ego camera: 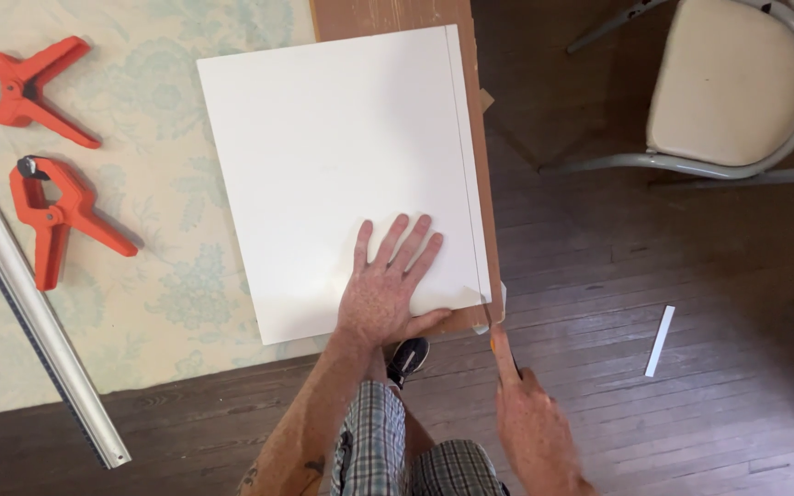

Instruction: Cutting a white board using a utility knife and a metal straight edge as a guide.

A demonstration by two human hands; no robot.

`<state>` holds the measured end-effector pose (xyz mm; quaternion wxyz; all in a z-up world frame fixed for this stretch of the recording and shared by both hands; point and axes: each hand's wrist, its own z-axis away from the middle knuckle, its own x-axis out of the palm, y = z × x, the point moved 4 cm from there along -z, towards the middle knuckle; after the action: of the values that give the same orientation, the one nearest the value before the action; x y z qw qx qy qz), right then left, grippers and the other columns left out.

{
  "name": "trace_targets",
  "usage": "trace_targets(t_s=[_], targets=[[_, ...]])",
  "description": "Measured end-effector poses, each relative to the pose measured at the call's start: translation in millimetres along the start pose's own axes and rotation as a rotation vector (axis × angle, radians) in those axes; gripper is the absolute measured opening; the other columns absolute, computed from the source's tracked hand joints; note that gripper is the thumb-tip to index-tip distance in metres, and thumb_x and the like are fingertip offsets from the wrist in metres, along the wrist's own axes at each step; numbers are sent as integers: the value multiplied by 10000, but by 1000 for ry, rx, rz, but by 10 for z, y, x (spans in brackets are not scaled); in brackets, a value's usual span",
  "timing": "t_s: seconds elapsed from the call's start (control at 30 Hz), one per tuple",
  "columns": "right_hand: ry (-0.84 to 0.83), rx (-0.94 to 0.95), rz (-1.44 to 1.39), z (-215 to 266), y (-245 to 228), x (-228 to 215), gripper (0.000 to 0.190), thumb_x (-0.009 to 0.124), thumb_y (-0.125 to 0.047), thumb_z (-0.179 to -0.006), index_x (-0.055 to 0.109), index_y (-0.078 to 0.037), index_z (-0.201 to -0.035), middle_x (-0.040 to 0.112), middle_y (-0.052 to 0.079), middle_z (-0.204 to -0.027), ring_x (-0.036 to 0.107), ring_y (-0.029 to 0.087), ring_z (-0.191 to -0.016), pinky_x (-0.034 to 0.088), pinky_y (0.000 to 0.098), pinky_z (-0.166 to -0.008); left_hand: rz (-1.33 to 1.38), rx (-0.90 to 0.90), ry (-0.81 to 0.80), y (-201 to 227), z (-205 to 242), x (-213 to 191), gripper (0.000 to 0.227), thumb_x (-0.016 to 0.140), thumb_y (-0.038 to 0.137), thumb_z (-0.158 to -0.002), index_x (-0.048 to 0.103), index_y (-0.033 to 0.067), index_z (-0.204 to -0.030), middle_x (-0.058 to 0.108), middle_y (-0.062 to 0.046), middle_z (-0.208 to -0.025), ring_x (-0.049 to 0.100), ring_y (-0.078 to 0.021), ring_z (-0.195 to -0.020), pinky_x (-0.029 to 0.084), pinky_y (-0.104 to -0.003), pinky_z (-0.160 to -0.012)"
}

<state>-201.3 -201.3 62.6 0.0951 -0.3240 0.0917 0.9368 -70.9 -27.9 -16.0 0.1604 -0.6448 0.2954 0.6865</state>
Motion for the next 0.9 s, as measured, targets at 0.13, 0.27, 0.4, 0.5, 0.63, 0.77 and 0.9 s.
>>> trace_targets(t_s=[0.13,0.27,0.4,0.5,0.63,0.77,0.9], targets=[[157,-31,120,-45,108,239,848,526,-305,-992,18,-382,-1666,656,-9,-919,739,289,-681,624,439,-619,9,22,11,6,-6,-8,1041,370,863,-879,264,165,-1644,187,-86,-1723,183,-324,-1575,105,-663,-1245],[105,-13,73,-92,98,458,875,544,-274,-1002,-23,-348,-1664,667,13,-933,743,296,-703,634,434,-683,-10,29,5,5,12,2,1052,324,878,-886,210,171,-1656,142,-92,-1733,145,-322,-1585,75,-656,-1249],[374,-54,169,-200,157,826,890,601,-224,-932,99,-340,-1658,668,-15,-836,690,221,-516,621,393,-534,-16,48,31,24,-6,-42,1063,390,872,-874,241,161,-1651,167,-104,-1727,161,-329,-1582,94,-657,-1247],[418,-66,156,-238,186,886,884,621,-266,-930,118,-354,-1651,681,-27,-842,692,219,-518,621,380,-533,-11,49,43,8,2,-67,1064,425,868,-869,260,160,-1646,184,-105,-1722,177,-330,-1578,112,-659,-1243],[380,-67,139,-237,161,898,855,604,-274,-941,137,-371,-1651,672,-70,-856,668,189,-512,595,318,-517,-11,60,67,18,-13,-123,1063,474,858,-859,308,149,-1632,243,-106,-1707,220,-334,-1566,140,-660,-1237],[547,-125,45,-359,187,1030,836,621,-237,-912,213,-356,-1632,718,-38,-990,677,249,-485,573,386,-455,-40,56,23,-13,-58,-66,1068,372,879,-873,247,153,-1646,177,-105,-1725,170,-337,-1578,102,-663,-1243],[439,-135,108,-228,170,867,896,634,-219,-865,203,-308,-1646,661,-63,-812,685,223,-524,576,382,-508,-52,35,-28,-8,-18,25,1094,321,910,-862,152,178,-1657,78,-88,-1740,94,-310,-1592,55,-649,-1257]])
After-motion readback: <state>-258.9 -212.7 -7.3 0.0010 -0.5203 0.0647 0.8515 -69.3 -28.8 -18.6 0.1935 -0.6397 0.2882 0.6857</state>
